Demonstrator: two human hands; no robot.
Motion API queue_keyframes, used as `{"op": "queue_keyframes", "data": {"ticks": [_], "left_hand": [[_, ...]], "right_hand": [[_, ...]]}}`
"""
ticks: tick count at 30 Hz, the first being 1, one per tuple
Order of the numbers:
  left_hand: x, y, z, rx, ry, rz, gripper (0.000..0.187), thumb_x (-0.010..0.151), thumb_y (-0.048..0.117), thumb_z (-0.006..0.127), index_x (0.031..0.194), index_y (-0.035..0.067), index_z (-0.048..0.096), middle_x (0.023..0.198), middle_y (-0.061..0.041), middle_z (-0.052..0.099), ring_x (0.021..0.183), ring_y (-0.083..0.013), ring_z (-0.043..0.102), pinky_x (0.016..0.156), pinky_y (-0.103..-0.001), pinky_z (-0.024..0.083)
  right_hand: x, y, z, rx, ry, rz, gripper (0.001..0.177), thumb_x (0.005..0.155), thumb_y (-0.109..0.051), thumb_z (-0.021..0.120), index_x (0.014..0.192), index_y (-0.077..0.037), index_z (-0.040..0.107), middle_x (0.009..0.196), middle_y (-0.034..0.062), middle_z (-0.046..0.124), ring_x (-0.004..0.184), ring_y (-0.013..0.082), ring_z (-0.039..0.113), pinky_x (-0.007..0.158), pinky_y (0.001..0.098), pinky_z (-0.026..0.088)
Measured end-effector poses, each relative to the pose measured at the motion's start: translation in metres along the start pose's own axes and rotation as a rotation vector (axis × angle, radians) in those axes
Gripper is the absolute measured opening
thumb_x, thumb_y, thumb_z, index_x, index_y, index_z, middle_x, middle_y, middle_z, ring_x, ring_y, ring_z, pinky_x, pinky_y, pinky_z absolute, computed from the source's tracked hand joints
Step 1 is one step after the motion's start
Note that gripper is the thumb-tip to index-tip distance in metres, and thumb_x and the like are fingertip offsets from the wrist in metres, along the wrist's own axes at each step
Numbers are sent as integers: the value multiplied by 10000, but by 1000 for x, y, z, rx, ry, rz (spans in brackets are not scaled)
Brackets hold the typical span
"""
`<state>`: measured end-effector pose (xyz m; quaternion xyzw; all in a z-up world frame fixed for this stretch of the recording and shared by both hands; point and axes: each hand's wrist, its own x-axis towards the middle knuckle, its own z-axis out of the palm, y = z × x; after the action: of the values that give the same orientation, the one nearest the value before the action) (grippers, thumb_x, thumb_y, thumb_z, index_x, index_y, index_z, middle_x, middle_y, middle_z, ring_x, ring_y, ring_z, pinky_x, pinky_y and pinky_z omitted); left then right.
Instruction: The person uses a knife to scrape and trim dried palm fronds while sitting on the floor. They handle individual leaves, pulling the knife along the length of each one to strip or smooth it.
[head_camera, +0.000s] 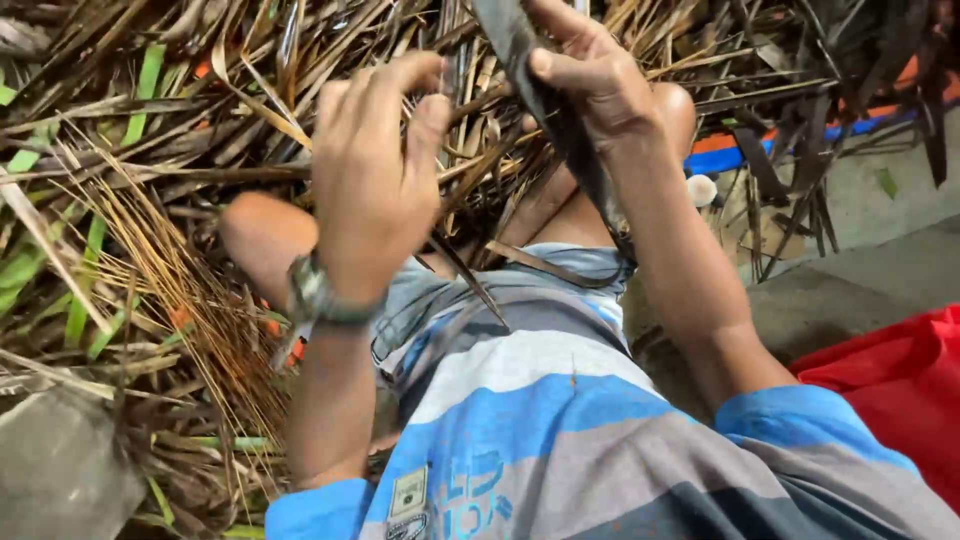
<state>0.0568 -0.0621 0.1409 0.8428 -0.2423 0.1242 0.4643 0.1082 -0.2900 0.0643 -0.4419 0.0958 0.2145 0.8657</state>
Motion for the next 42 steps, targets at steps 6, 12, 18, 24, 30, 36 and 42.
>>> {"op": "queue_keyframes", "data": {"ticks": [6, 12, 18, 24, 30, 36, 42], "left_hand": [[-31, -56, 40, 122, -110, -237, 127, 1015, 33, 590, 1059, -4, 703, 855, -125, 744, 675, -268, 648, 565, -405, 447], [-41, -50, 27, 137, -72, -188, 140, 979, -49, 610, 1065, -57, 720, 942, -165, 762, 777, -277, 706, 648, -381, 556], [-74, -65, 8, 167, -121, -191, 153, 1005, -67, 603, 1115, -42, 707, 966, -152, 769, 784, -198, 727, 676, -315, 614], [-109, -79, -32, 289, -155, -257, 183, 1015, -60, 596, 1124, -30, 740, 989, -145, 780, 832, -202, 741, 707, -318, 611], [-153, -107, -71, 482, -166, -666, 258, 1035, 73, 535, 1081, 41, 786, 886, -98, 770, 767, -260, 733, 696, -398, 525], [-154, -100, -67, 468, -72, -746, 230, 1047, 85, 569, 1141, 47, 776, 921, -64, 772, 804, -246, 719, 711, -404, 548], [-107, -95, -17, 513, 15, -241, 72, 993, -5, 750, 1025, 19, 810, 643, -36, 702, 486, -114, 479, 495, -283, 315]], "right_hand": [[12, 10, -27, -73, -193, -41, 671, 865, -109, 789, 1475, -126, 512, 1261, 98, 655, 971, 294, 734, 651, 373, 663], [7, -12, -17, 41, -80, -22, 699, 800, -15, 743, 1456, -106, 520, 1377, 221, 543, 807, 245, 689, 581, 270, 654], [13, -27, -65, 41, 259, -197, 197, 759, 57, 747, 884, 7, 604, 870, 197, 696, 711, 244, 712, 471, 267, 612], [17, -32, -115, 67, 330, -338, 261, 810, -40, 703, 1060, 14, 647, 933, 169, 721, 817, 240, 734, 521, 295, 577], [11, -39, -133, 150, 402, -401, 226, 788, 14, 756, 972, -54, 644, 929, 84, 653, 762, 230, 656, 536, 332, 586], [-8, -57, -73, 107, 502, -331, 145, 800, 69, 658, 893, -28, 603, 916, 131, 627, 673, 190, 592, 466, 237, 529], [-8, -20, 24, -96, 36, -12, 588, 711, -88, 715, 1293, -76, 633, 1305, 171, 565, 718, 157, 634, 538, 213, 616]]}}
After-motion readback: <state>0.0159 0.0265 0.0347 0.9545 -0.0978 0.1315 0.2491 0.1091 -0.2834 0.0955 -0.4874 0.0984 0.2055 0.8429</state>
